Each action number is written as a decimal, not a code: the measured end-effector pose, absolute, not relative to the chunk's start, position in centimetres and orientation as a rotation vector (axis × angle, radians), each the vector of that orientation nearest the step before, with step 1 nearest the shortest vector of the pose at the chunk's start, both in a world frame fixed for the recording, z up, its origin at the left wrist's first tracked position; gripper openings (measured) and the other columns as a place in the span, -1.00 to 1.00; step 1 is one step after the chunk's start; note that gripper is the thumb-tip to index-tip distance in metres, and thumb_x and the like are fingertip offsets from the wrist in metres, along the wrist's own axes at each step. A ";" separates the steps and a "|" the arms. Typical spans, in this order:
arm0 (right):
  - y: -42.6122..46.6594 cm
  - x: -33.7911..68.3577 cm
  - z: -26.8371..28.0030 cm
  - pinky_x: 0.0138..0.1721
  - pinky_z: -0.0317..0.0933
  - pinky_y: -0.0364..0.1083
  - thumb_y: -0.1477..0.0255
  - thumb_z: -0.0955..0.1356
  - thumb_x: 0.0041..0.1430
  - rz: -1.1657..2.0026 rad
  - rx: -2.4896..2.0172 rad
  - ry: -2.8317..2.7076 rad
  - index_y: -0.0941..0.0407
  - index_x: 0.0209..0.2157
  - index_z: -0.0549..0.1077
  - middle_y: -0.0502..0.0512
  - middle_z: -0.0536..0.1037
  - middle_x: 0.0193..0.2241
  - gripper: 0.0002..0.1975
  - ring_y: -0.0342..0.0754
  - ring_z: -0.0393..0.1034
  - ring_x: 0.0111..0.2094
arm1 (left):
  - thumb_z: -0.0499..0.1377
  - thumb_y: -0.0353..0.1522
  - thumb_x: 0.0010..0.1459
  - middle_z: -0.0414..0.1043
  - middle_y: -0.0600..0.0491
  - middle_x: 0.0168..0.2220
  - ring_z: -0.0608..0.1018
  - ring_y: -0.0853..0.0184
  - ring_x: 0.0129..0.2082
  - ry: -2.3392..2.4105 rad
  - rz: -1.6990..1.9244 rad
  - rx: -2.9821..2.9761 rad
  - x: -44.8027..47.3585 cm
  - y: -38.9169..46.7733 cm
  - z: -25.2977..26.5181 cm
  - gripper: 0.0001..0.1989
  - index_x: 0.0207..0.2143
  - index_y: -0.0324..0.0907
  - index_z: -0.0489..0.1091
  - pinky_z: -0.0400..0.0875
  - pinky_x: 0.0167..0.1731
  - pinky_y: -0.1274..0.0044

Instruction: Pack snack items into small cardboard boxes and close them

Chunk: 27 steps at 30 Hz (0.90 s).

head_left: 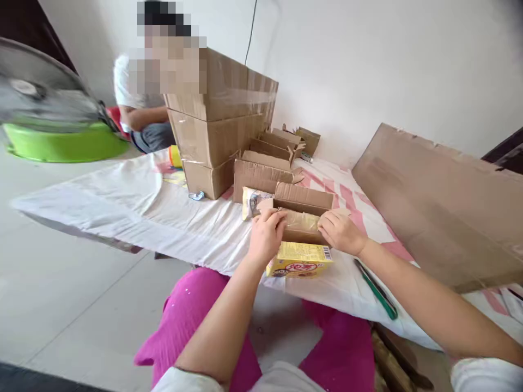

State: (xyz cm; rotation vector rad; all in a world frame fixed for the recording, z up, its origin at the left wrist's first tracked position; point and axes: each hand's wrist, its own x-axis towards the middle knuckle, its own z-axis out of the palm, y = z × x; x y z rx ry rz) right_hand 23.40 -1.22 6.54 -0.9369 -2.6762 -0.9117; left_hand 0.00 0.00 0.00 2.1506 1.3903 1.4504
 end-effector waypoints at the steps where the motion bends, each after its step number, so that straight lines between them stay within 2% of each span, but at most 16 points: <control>1: -1.3 23.4 6.4 -0.28 0.22 -0.03 0.51 0.20 0.28 -0.903 -0.964 -2.665 0.16 -0.37 0.38 0.18 0.45 -0.40 -0.82 0.02 0.29 -0.32 | 0.12 -0.41 0.23 0.47 -0.03 -0.08 0.49 0.21 -0.04 1.388 1.451 2.151 0.0 0.0 0.0 -0.81 -0.11 -0.13 0.44 0.28 -0.05 0.35; 9: -1.2 23.2 5.5 -0.38 0.17 -0.07 0.55 0.20 0.21 -0.633 -1.168 -2.486 0.10 -0.41 0.30 0.12 0.42 -0.42 -0.86 -0.04 0.29 -0.40 | 0.13 -0.41 0.22 0.47 0.01 -0.09 0.49 0.23 -0.05 1.372 1.455 2.126 0.2 0.1 -0.2 -0.82 -0.13 -0.09 0.44 0.26 -0.03 0.36; 27: -0.1 22.9 4.6 -0.39 0.16 -0.07 0.51 0.20 0.07 -0.211 -1.451 -2.035 0.03 -0.49 0.15 0.04 0.37 -0.51 -0.88 -0.04 0.30 -0.42 | 0.15 -0.46 0.19 0.47 0.00 -0.10 0.49 0.24 -0.03 1.336 1.474 2.121 0.3 -0.1 0.1 -0.86 -0.20 -0.11 0.42 0.25 -0.02 0.36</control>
